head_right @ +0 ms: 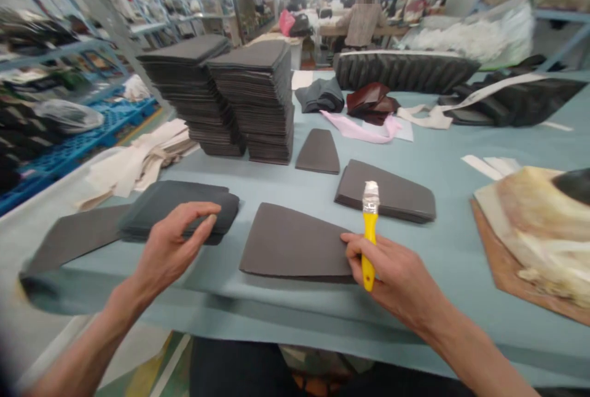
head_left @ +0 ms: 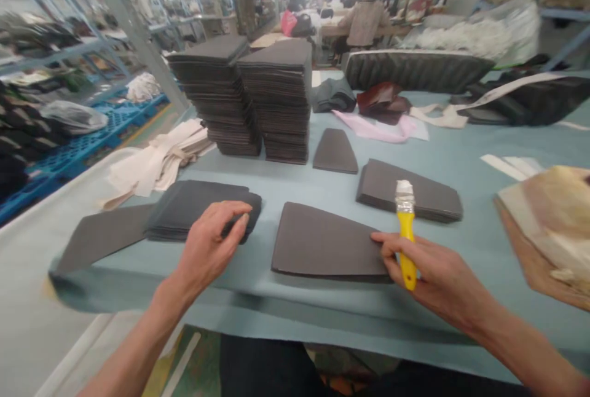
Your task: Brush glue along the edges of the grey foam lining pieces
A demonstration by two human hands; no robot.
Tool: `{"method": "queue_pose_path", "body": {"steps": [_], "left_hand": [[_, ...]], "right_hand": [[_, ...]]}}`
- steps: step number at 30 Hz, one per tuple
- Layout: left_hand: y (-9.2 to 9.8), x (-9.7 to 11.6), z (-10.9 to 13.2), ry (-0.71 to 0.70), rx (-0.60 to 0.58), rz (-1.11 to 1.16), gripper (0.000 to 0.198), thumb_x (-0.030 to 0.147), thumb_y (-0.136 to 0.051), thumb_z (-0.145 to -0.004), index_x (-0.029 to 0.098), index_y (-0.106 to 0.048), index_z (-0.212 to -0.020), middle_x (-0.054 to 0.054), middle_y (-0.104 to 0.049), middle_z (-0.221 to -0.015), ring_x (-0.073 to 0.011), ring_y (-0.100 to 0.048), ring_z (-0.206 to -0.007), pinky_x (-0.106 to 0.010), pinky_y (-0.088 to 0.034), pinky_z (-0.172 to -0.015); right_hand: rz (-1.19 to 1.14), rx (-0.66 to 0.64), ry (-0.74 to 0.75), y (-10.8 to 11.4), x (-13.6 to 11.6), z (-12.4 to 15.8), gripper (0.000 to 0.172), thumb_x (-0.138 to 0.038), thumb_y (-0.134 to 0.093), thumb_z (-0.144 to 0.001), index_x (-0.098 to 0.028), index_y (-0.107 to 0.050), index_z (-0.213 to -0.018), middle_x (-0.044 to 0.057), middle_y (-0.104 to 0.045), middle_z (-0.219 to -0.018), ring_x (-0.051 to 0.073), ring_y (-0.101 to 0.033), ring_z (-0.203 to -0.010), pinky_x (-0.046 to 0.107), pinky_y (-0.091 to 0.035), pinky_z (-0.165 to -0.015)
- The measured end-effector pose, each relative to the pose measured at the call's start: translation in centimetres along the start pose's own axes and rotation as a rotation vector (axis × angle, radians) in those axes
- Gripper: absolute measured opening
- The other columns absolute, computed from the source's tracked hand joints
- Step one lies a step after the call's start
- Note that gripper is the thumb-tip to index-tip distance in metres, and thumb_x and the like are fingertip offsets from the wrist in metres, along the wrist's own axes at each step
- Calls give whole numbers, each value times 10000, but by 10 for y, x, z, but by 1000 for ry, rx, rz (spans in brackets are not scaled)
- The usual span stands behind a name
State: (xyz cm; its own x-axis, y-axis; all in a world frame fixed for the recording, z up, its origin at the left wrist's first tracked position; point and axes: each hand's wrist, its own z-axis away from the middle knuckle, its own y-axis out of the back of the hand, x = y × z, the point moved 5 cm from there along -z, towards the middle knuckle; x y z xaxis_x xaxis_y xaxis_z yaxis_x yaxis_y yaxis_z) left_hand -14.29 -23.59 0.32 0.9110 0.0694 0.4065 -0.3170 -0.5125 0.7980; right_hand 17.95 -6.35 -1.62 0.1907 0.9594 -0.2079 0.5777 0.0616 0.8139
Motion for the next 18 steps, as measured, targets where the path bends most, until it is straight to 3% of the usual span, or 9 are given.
{"method": "queue_pose_path", "body": {"steps": [2,5,7,10,13,18], "left_hand": [[-14,22,-10,-87,-76,17,333,384,-475,-1128,200,-711,-1273,-101,-799,-1269,-236,-739,-1238,-408,-581,-1128],[-58,68,-24,-229,-224,27,399,390,-469,-1131,226,-654,-1445,-85,-719,-1505,-226,-658,-1434,-394,-519,-1264],[-89,92,-30,-262,-296,-10,521,475,-558,-1097,187,-601,-1529,-133,-603,-1646,-305,-557,-1560,-470,-481,-1322],[-122,103,-34,-207,-346,-108,832,674,-626,-1018,74,-531,-1587,-264,-477,-1707,-460,-449,-1620,-659,-441,-1326],[-131,98,-33,-144,-365,-192,949,770,-569,-1001,38,-506,-1602,-301,-475,-1694,-503,-418,-1625,-731,-393,-1325],[-127,95,-30,-129,-377,-255,921,771,-546,-1005,78,-513,-1610,-266,-498,-1695,-495,-429,-1616,-718,-363,-1334]], "right_hand": [[22,-20,-44,-1,-1,0,139,-127,-596,-968,-258,-589,-922,52,-864,-1125,202,-856,-891,297,-679,-746],[75,-27,-74,-4,-3,2,118,-148,-618,-979,-251,-587,-929,54,-862,-1137,190,-847,-884,297,-669,-754],[97,-36,-84,-6,-4,4,111,-152,-633,-977,-249,-594,-940,65,-859,-1162,201,-850,-918,312,-675,-781],[105,-46,-106,-8,-4,6,109,-147,-646,-969,-247,-611,-948,78,-854,-1198,220,-852,-974,337,-684,-824],[91,-51,-125,-10,-4,8,105,-146,-644,-967,-249,-630,-955,79,-850,-1225,221,-849,-1009,343,-685,-851],[82,-58,-164,-7,-3,8,92,-165,-661,-966,-254,-640,-949,73,-852,-1220,227,-847,-993,349,-677,-849]]}}
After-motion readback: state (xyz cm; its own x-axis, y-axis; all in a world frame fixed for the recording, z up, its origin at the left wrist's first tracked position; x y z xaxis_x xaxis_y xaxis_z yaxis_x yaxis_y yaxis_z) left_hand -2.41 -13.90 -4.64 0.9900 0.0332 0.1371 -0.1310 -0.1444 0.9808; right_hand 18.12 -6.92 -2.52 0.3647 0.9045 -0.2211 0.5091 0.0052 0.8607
